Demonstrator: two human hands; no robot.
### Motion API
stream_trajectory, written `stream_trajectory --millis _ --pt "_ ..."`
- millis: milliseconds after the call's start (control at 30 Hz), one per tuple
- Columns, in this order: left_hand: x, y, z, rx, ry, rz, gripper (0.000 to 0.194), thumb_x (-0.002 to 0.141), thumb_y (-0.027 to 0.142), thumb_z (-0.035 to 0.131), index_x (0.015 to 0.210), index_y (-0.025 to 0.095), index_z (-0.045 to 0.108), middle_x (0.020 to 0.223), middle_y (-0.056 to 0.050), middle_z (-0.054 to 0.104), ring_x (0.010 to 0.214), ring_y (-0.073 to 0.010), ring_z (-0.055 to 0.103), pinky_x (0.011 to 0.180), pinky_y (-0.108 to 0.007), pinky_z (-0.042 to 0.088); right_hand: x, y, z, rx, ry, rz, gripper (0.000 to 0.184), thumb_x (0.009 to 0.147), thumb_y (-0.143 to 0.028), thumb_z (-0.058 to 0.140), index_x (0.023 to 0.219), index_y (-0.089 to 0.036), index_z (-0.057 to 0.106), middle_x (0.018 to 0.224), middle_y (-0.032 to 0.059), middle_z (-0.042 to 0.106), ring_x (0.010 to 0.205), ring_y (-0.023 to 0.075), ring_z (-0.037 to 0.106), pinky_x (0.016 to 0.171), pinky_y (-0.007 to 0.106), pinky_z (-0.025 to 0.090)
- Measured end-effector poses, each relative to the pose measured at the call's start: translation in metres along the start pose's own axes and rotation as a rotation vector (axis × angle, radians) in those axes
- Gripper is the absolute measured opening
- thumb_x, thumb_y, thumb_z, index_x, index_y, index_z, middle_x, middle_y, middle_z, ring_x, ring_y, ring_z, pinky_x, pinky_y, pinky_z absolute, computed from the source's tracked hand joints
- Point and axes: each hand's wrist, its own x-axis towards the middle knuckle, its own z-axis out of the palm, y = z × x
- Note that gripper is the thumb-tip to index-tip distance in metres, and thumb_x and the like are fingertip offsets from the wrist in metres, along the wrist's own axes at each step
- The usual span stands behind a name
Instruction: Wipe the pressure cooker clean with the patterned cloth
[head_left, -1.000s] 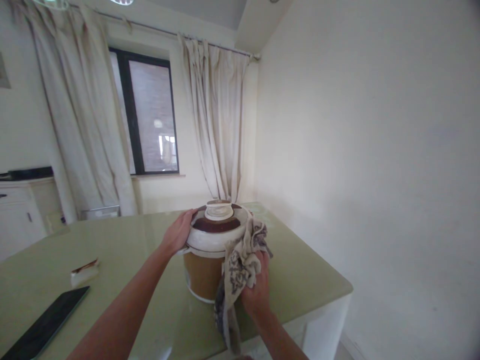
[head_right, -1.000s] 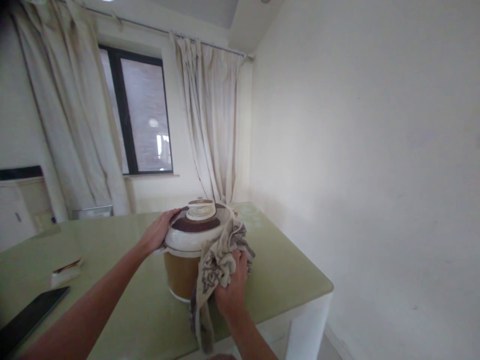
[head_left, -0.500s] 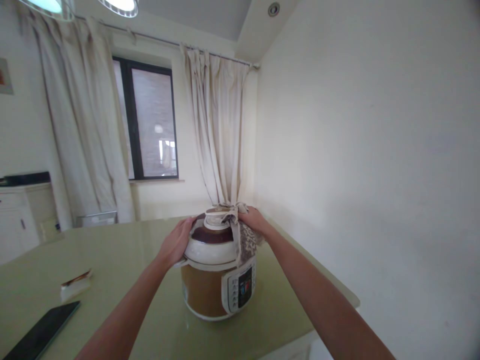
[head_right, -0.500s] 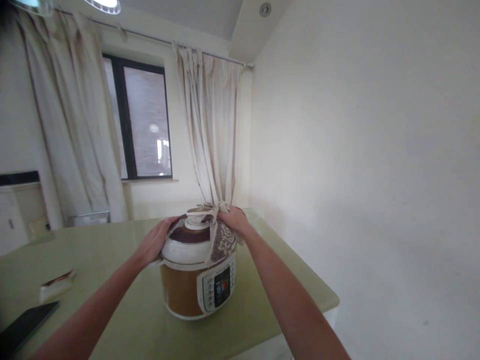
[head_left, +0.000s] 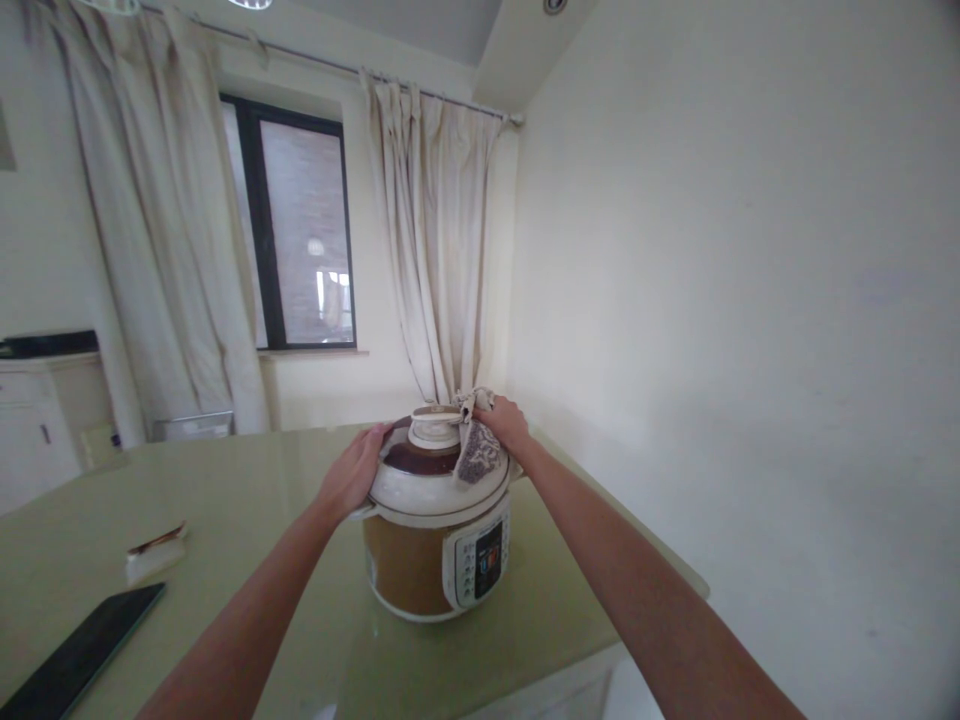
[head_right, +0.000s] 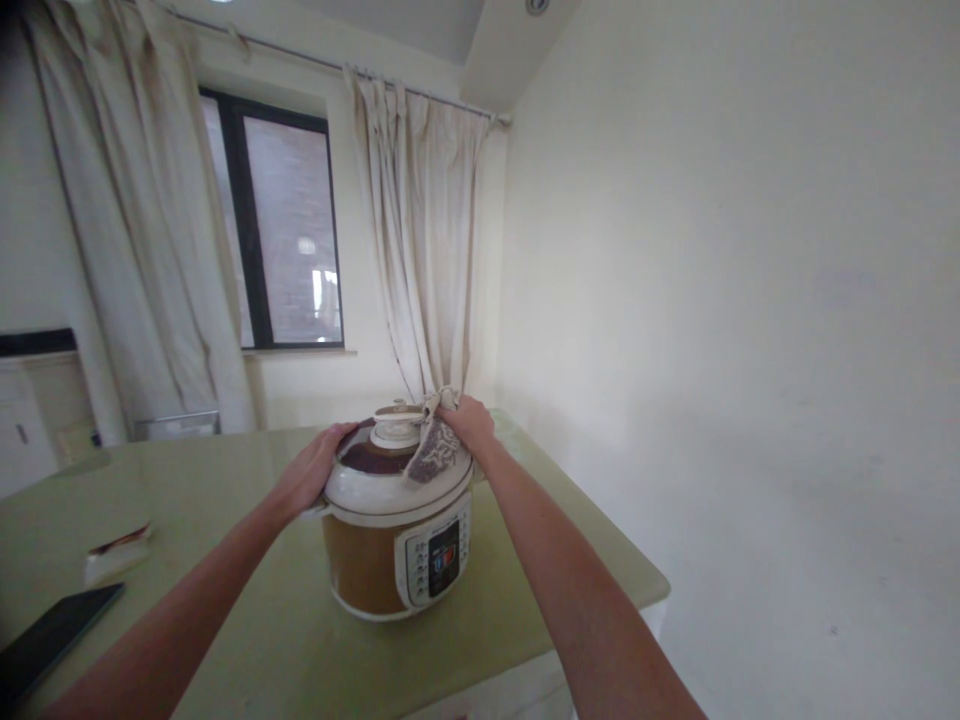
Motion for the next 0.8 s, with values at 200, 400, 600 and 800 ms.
stream_trajectory --millis 200,400,600,800 --pt "0.003 -0.007 0.003 -0.004 0.020 0.021 0.080 0.101 0.067 0.018 0.139 0.016 0.068 0.150 -0.012 0.064 0.145 -0.0289 0.053 0.126 -0.044 0.032 -0.014 -0.007 -0.006 -0.146 0.143 -0.060 0.061 0.094 -0.067 0.060 0.132 -0.020 0.063 0.122 0.0150 0.071 0.111 0.0298 0.069 0.088 0.035 0.051" --pt "0.004 -0.008 0.004 -0.009 0.018 0.025 0.082 0.102 0.067 0.017 0.141 0.015 0.067 0.150 -0.014 0.063 0.145 -0.0295 0.053 0.126 -0.045 0.032 -0.024 -0.017 -0.027 -0.280 0.283 -0.256 0.043 0.097 -0.031 0.062 0.140 -0.029 0.055 0.135 0.0133 0.055 0.118 0.0304 0.057 0.087 0.038 0.053" --pt "0.006 -0.010 0.005 -0.013 0.029 0.037 0.084 0.101 0.067 0.017 0.139 0.013 0.068 0.148 -0.016 0.064 0.144 -0.0295 0.054 0.127 -0.045 0.031 0.004 -0.027 -0.090 -0.110 0.629 -0.357 0.058 0.086 -0.022 0.068 0.142 -0.022 0.053 0.138 0.0153 0.051 0.122 0.0312 0.053 0.101 0.042 0.051" --pt "0.006 -0.013 0.006 -0.035 0.027 0.055 0.081 0.101 0.067 0.018 0.137 0.015 0.068 0.146 -0.015 0.065 0.142 -0.0307 0.055 0.126 -0.047 0.033 0.012 -0.042 -0.094 -0.141 0.173 -0.402 0.050 0.078 -0.038 0.081 0.121 -0.017 0.067 0.118 0.0152 0.069 0.109 0.0338 0.063 0.094 0.043 0.053"
